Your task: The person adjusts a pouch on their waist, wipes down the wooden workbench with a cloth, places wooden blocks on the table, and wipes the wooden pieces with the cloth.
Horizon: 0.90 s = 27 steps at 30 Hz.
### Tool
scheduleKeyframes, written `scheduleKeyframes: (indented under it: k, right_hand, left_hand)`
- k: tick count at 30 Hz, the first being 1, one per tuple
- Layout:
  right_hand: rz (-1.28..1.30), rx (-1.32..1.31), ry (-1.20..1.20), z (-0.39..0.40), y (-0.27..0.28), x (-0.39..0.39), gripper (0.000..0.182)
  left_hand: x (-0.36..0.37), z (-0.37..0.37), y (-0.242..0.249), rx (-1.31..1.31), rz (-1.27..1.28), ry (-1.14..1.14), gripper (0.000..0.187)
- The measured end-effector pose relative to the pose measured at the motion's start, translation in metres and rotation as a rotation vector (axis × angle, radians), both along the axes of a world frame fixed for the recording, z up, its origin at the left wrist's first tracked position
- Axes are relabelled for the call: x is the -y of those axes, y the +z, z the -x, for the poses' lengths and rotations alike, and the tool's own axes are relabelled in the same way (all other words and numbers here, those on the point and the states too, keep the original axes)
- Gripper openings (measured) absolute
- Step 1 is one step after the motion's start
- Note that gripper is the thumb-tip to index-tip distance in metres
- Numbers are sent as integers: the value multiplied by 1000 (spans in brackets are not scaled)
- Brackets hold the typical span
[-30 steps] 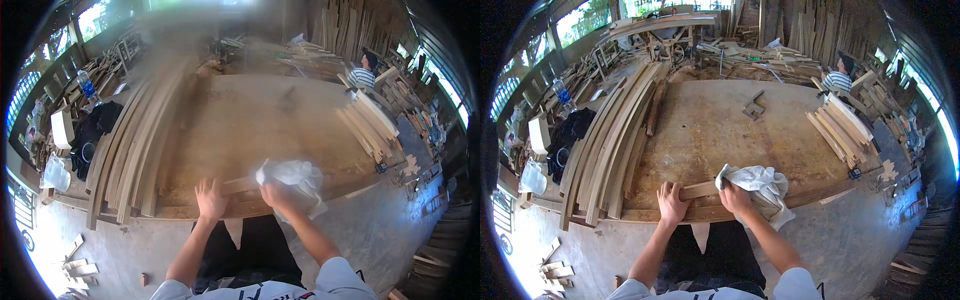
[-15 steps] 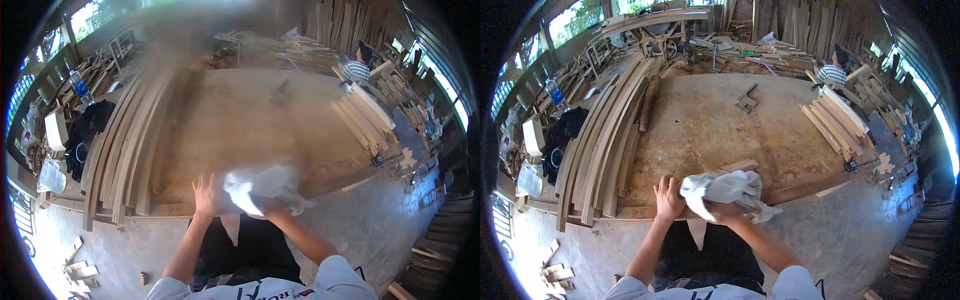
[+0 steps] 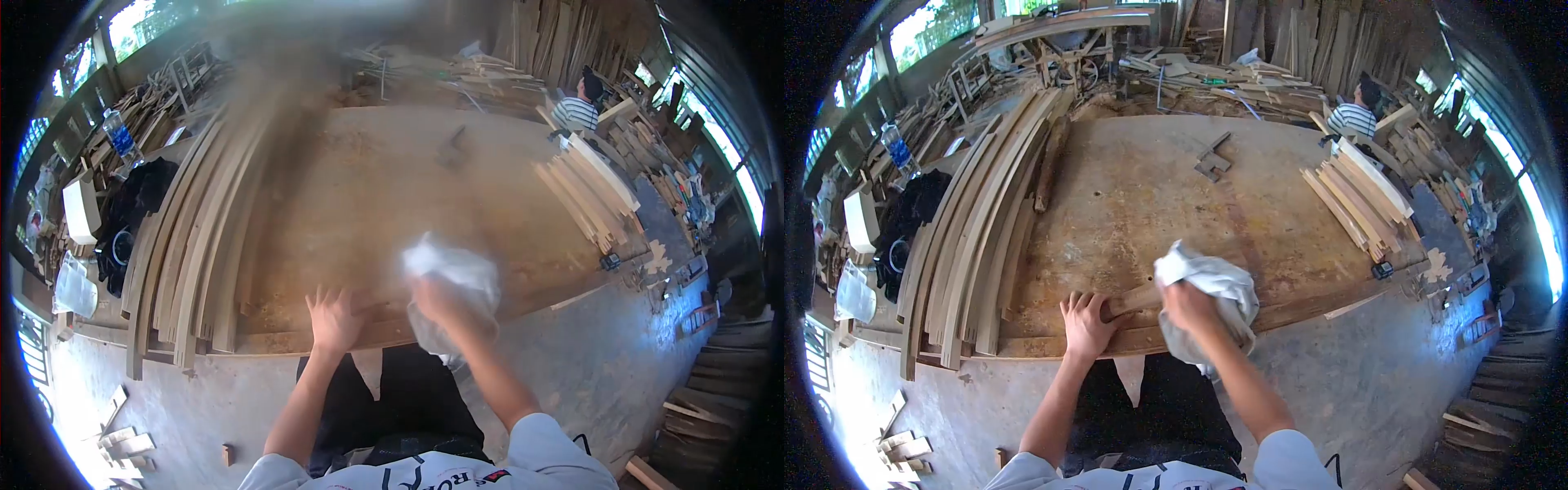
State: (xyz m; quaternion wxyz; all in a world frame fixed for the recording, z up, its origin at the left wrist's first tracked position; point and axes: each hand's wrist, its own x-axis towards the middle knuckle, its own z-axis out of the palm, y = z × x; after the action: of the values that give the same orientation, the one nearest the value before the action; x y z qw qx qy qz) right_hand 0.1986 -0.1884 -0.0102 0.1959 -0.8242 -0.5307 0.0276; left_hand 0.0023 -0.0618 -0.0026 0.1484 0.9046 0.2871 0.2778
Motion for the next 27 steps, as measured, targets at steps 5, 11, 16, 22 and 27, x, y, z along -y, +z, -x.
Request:
scheduleKeyframes:
  k: [5, 11, 16, 22, 27]
  right_hand:
    - [-207, 25, 249, 63, 23, -15, 25]
    - [-206, 103, -73, -38, -1, 5, 31]
    - [-177, -209, -70, 7, 12, -7, 51]
    - [-60, -230, 289, 46, -6, -29, 46]
    - [95, -185, -8, -45, -8, -10, 39]
  left_hand:
    - [-6, 3, -17, 66, -82, 1, 50]
    - [-2, 0, -5, 25, -7, 11, 48]
    - [-1, -2, -1, 51, 37, -39, 46]
    - [-7, 3, -13, 45, -29, -5, 42]
    - [-2, 4, -7, 18, 27, -3, 40]
